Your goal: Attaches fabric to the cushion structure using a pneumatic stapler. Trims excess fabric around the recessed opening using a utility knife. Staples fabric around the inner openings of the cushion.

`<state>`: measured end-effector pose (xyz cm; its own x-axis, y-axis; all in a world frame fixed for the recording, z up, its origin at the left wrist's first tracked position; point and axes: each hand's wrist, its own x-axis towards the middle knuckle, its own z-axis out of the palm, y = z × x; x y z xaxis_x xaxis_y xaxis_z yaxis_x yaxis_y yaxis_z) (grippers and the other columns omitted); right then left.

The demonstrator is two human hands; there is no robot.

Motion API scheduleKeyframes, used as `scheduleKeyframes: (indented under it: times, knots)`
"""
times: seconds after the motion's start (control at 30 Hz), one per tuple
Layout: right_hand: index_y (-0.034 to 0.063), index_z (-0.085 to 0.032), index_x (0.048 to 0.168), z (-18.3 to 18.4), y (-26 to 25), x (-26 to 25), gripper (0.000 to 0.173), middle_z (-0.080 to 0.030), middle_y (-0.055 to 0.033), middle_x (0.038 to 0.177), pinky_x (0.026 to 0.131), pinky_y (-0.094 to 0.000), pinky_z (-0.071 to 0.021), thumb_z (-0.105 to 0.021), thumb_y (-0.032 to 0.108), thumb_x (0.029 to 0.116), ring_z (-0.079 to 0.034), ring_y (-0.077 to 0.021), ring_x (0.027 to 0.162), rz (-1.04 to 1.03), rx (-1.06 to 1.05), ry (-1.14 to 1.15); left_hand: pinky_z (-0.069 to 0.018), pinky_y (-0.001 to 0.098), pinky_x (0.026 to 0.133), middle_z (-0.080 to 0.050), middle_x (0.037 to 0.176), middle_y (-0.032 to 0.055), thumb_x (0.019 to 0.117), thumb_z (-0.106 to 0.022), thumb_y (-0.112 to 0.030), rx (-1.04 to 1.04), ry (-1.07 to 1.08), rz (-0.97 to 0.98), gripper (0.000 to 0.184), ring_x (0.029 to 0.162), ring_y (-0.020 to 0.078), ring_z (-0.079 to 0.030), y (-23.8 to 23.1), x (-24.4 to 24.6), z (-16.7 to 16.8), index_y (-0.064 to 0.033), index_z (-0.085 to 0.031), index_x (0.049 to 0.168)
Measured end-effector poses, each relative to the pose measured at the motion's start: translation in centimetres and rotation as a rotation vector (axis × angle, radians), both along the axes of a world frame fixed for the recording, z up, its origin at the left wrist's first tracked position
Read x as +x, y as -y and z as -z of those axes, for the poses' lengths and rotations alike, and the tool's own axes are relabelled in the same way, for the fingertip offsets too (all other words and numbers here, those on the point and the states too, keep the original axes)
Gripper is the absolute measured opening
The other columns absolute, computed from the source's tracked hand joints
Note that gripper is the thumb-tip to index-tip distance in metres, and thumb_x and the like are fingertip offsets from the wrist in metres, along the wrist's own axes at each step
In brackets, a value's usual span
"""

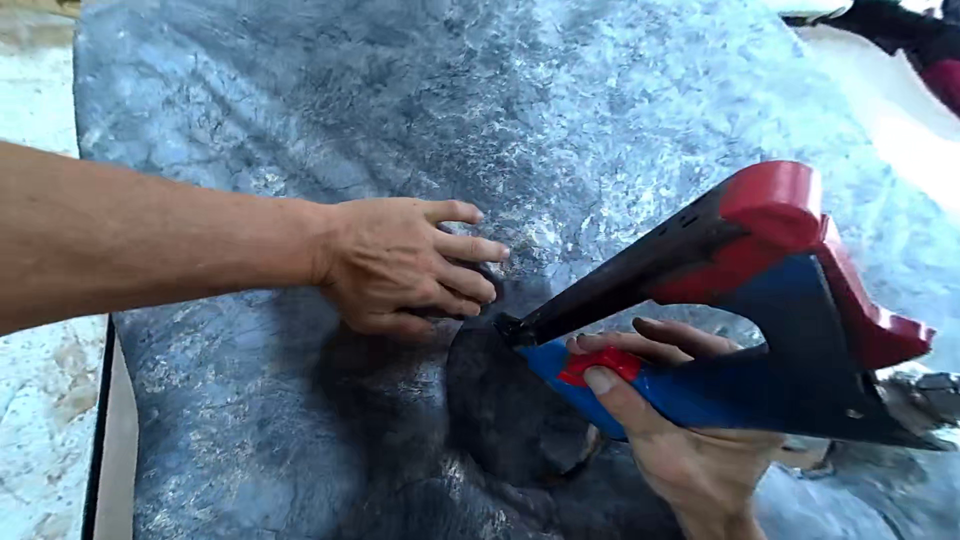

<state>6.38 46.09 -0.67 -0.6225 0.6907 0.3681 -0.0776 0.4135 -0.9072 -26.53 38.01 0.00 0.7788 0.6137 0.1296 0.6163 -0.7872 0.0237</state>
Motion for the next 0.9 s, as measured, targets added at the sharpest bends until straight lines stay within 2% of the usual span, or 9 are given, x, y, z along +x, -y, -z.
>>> scheduleKeyframes:
  times: [0.1,0.17,0.3,0.37,0.53,0.67,0.77,0.9]
  knots:
    - [0.0202,-0.064,0.127,0.0,0.5,0.0,0.045,-0.077,-0.0037,0.106,0.086,-0.0372,-0.0656,-0.082,0.016,0.0858,-0.076,-0.0235,0.097,-0.008,0.002,0.004,-0.0177,0.0602,0.126,-0.057,0.151,-0.0066,0.0992,-0.022,-0.062,-0.046,0.024,0.049,0.065,0.152,0.0264,-0.036,-2.4,-0.2,0.3,-0.0334,-0.067,0.137]
    - [0.0244,-0.065,0.127,-0.1,1.1,-0.3,0.043,-0.077,0.0007,0.107,0.088,-0.0328,-0.0647,-0.08,0.016,0.0873,-0.075,-0.0185,0.099,-0.016,0.009,0.023,-0.0165,0.0609,0.125,-0.06,0.147,-0.0077,0.0967,-0.027,-0.066,-0.072,0.052,0.06,0.064,0.15,0.0254,-0.039,-3.1,-0.4,0.3,-0.034,-0.068,0.135]
    - [0.0206,-0.067,0.121,0.1,2.1,-0.8,0.039,-0.077,-0.0004,0.103,0.085,-0.0336,-0.066,-0.083,0.017,0.0854,-0.076,-0.0199,0.096,0.028,0.028,0.054,-0.0148,0.061,0.126,-0.061,0.145,-0.0098,0.0905,-0.042,-0.069,-0.058,0.081,0.055,0.059,0.15,0.0234,-0.04,-3.3,-0.2,0.3,-0.0349,-0.07,0.129]
    - [0.0195,-0.066,0.12,0.0,2.5,-1.1,0.039,-0.077,-0.0007,0.102,0.084,-0.0338,-0.0663,-0.083,0.017,0.085,-0.076,-0.0203,0.094,0.034,0.042,0.067,-0.014,0.0621,0.125,-0.056,0.151,-0.0106,0.0856,-0.047,-0.072,-0.052,0.096,0.038,0.058,0.152,0.0241,-0.036,-3.5,-0.2,0.7,-0.0385,-0.071,0.128]
    - [0.0277,-0.065,0.122,0.0,3.1,-3.0,0.04,-0.076,0.0057,0.105,0.084,-0.0277,-0.0648,-0.079,0.014,0.0872,-0.075,-0.0136,0.097,0.012,0.077,0.023,-0.0153,0.0637,0.122,-0.049,0.157,-0.0099,0.0814,-0.046,-0.078,-0.044,0.126,0.004,0.064,0.154,0.0258,-0.032,-3.5,-0.4,1.6,-0.0427,-0.068,0.129]
    - [0.0276,-0.065,0.124,0.5,2.6,-3.0,0.039,-0.076,0.0042,0.108,0.084,-0.0304,-0.0652,-0.078,0.015,0.0895,-0.075,-0.0155,0.097,-0.006,0.101,0.022,-0.0117,0.066,0.122,-0.04,0.163,-0.0093,0.079,-0.044,-0.079,-0.048,0.135,-0.032,0.07,0.158,0.0281,-0.022,-3.6,-0.3,2.3,-0.0445,-0.063,0.137]
    - [0.0308,-0.065,0.126,0.5,2.5,-2.8,0.039,-0.076,0.0067,0.107,0.085,-0.0284,-0.0642,-0.078,0.019,0.091,-0.075,-0.0133,0.097,-0.014,0.104,0.066,-0.0118,0.0673,0.122,-0.039,0.164,-0.0071,0.0778,-0.046,-0.079,-0.051,0.148,-0.042,0.069,0.157,0.0296,-0.023,-3.6,-0.2,2.5,-0.0449,-0.065,0.135]
    - [0.0297,-0.065,0.125,0.5,2.4,-3.2,0.039,-0.075,0.0049,0.096,0.082,-0.0298,-0.0645,-0.076,0.017,0.0908,-0.074,-0.0138,0.088,-0.026,0.075,0.04,-0.0132,0.0667,0.121,-0.042,0.162,-0.0059,0.0769,-0.048,-0.078,-0.048,0.155,-0.04,0.068,0.156,0.0303,-0.026,-3.6,-0.2,2.5,-0.0441,-0.066,0.132]
